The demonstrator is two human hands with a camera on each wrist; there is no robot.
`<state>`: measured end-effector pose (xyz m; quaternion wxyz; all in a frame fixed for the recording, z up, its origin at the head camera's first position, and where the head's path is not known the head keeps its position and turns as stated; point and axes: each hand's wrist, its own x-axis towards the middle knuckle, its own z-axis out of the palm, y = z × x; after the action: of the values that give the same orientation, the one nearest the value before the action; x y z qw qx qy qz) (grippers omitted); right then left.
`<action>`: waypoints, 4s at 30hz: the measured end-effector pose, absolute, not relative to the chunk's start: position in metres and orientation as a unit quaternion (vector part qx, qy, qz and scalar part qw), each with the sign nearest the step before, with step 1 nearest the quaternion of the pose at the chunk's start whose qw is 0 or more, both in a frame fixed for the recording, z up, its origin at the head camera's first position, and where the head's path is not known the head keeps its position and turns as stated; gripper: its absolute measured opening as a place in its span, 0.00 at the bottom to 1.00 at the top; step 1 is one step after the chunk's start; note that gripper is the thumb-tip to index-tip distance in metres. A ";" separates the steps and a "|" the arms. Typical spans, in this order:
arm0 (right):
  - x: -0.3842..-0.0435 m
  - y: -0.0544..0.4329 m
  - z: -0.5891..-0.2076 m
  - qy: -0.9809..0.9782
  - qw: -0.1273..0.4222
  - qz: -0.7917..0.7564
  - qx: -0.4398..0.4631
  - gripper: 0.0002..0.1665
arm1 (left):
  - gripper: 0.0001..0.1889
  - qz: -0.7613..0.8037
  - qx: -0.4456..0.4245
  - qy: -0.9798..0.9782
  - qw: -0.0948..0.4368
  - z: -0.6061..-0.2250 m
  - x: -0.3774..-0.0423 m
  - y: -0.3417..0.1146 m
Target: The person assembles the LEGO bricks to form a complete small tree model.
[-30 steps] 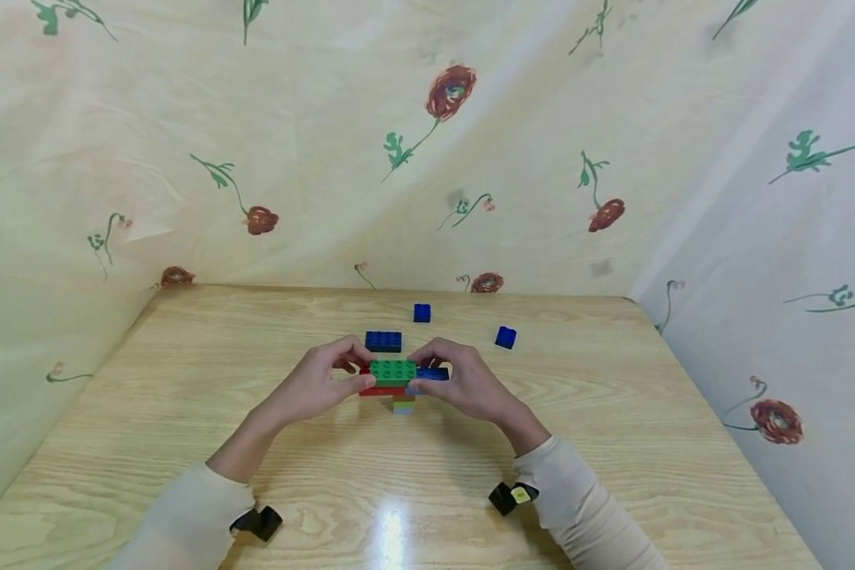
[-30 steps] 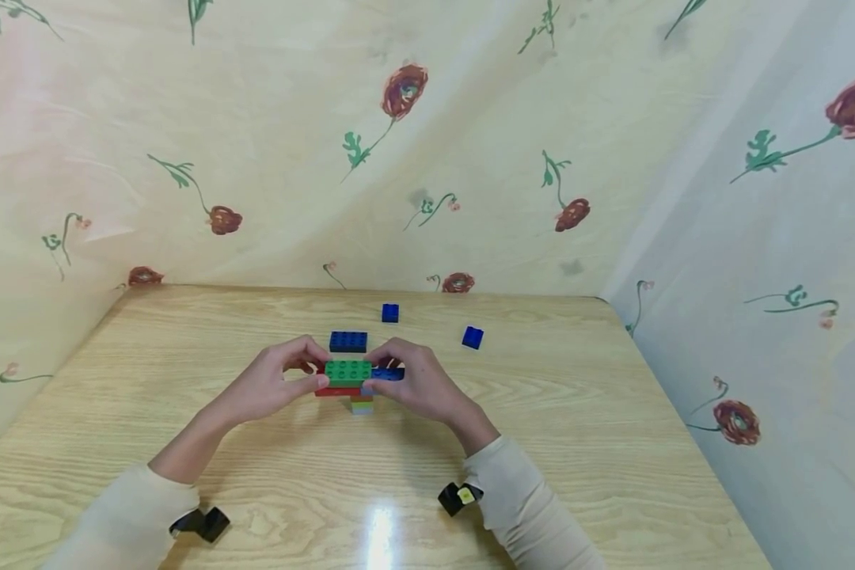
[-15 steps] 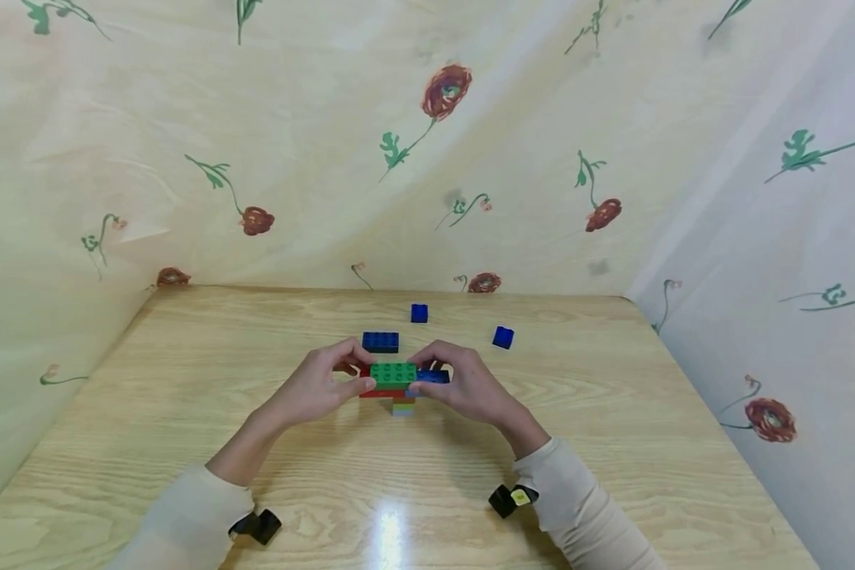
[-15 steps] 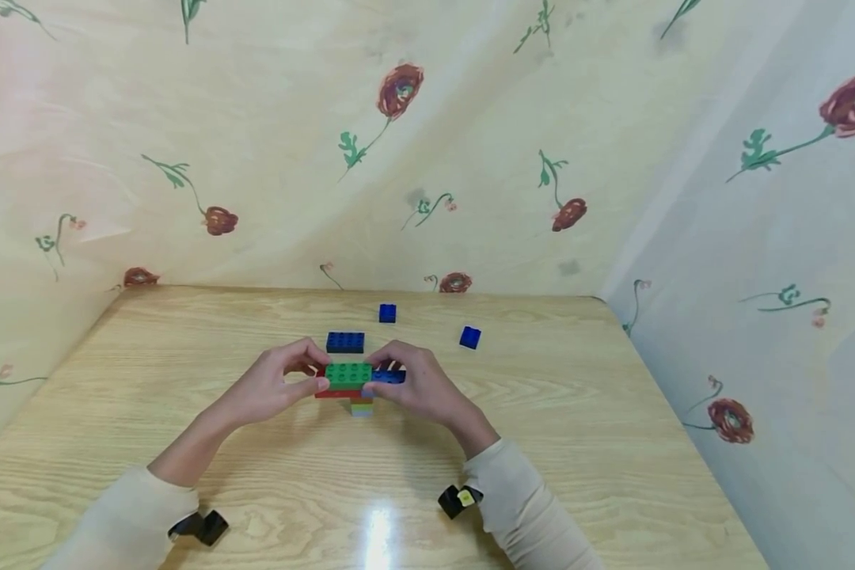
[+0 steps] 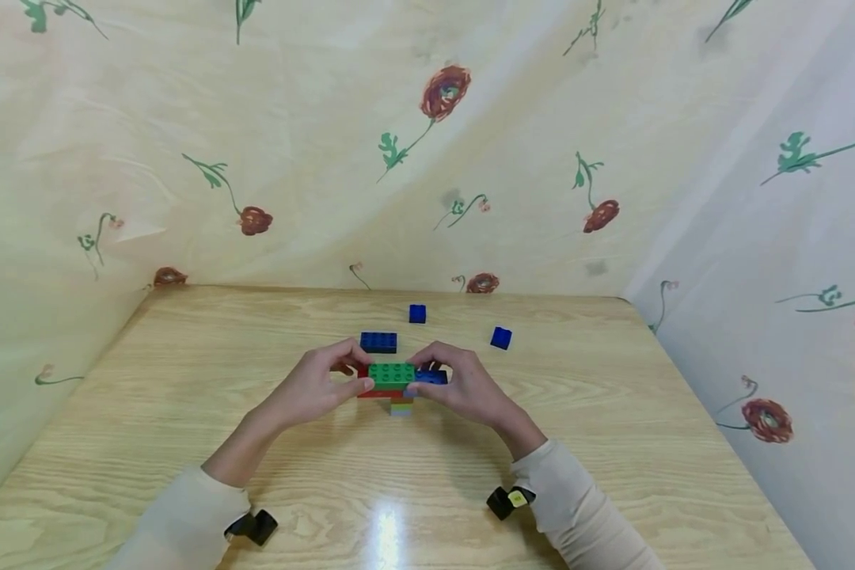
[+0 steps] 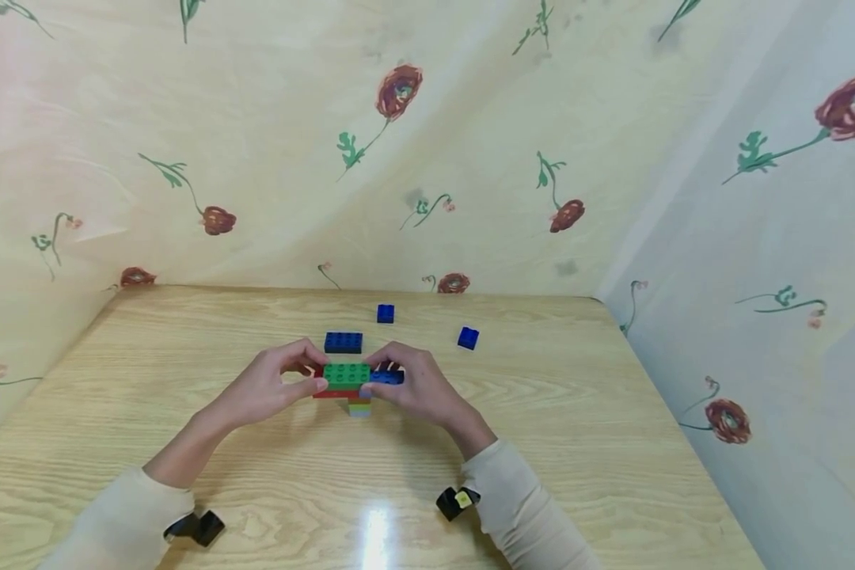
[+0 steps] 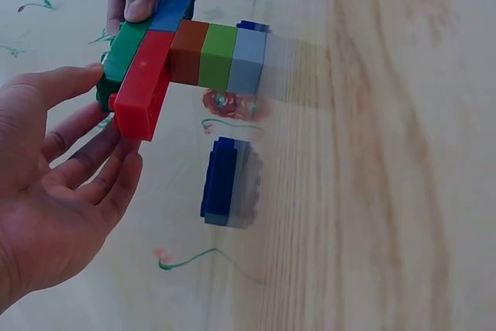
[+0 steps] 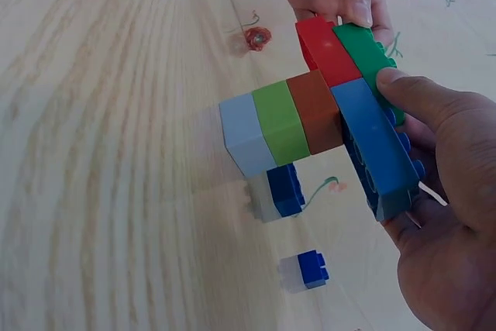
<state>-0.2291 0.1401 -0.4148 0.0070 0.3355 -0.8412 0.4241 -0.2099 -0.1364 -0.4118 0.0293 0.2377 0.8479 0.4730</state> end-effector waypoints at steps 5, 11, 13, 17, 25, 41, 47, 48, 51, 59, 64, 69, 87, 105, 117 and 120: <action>-0.230 0.138 -0.417 -0.845 0.000 0.425 0.323 0.18 | 0.15 0.458 0.215 0.862 0.031 -0.412 -0.213 -0.139; -0.234 0.132 -0.417 -0.850 0.009 0.421 0.315 0.17 | 0.18 0.456 0.208 0.865 0.026 -0.413 -0.217 -0.141; -0.234 0.131 -0.418 -0.849 0.009 0.424 0.316 0.18 | 0.18 0.453 0.208 0.867 0.023 -0.414 -0.217 -0.142; -0.234 0.130 -0.418 -0.847 0.008 0.427 0.317 0.18 | 0.18 0.448 0.210 0.869 0.017 -0.413 -0.217 -0.143; -0.234 0.136 -0.412 -0.854 -0.001 0.414 0.315 0.21 | 0.17 0.446 0.208 0.870 0.015 -0.412 -0.217 -0.144; -0.262 0.181 -0.398 -0.873 0.046 0.411 0.261 0.17 | 0.17 0.441 0.204 0.874 0.021 -0.414 -0.218 -0.144; -0.279 0.203 -0.393 -0.884 0.051 0.404 0.228 0.18 | 0.18 0.445 0.203 0.872 0.025 -0.415 -0.218 -0.144; -0.282 0.206 -0.393 -0.886 0.050 0.405 0.221 0.19 | 0.18 0.446 0.203 0.871 0.025 -0.415 -0.219 -0.144; -0.289 0.217 -0.394 -0.889 0.048 0.409 0.201 0.19 | 0.17 0.445 0.203 0.872 0.024 -0.415 -0.219 -0.144; -0.303 0.241 -0.415 -0.890 0.055 0.423 0.161 0.21 | 0.18 0.445 0.206 0.872 0.023 -0.414 -0.218 -0.145; -0.307 0.252 -0.427 -0.898 0.053 0.417 0.126 0.22 | 0.18 0.444 0.201 0.873 0.026 -0.413 -0.217 -0.145; -0.311 0.263 -0.437 -0.907 0.048 0.405 0.104 0.23 | 0.18 0.444 0.202 0.873 0.024 -0.414 -0.217 -0.145; -0.318 0.276 -0.460 -0.926 0.011 0.371 0.075 0.26 | 0.18 0.448 0.203 0.870 0.023 -0.414 -0.218 -0.145; -0.311 0.268 -0.453 -0.918 0.015 0.389 0.075 0.27 | 0.18 0.451 0.199 0.870 0.025 -0.413 -0.217 -0.143; -0.298 0.248 -0.434 -0.911 0.023 0.392 0.122 0.25 | 0.18 0.449 0.202 0.870 0.024 -0.413 -0.216 -0.143; -0.294 0.243 -0.431 -0.909 0.028 0.394 0.133 0.25 | 0.18 0.448 0.203 0.870 0.022 -0.414 -0.216 -0.143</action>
<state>-0.2937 0.2432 -0.4307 0.0285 0.1334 -0.9088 0.3943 -0.2160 -0.1435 -0.4138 0.0224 0.2025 0.8705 0.4481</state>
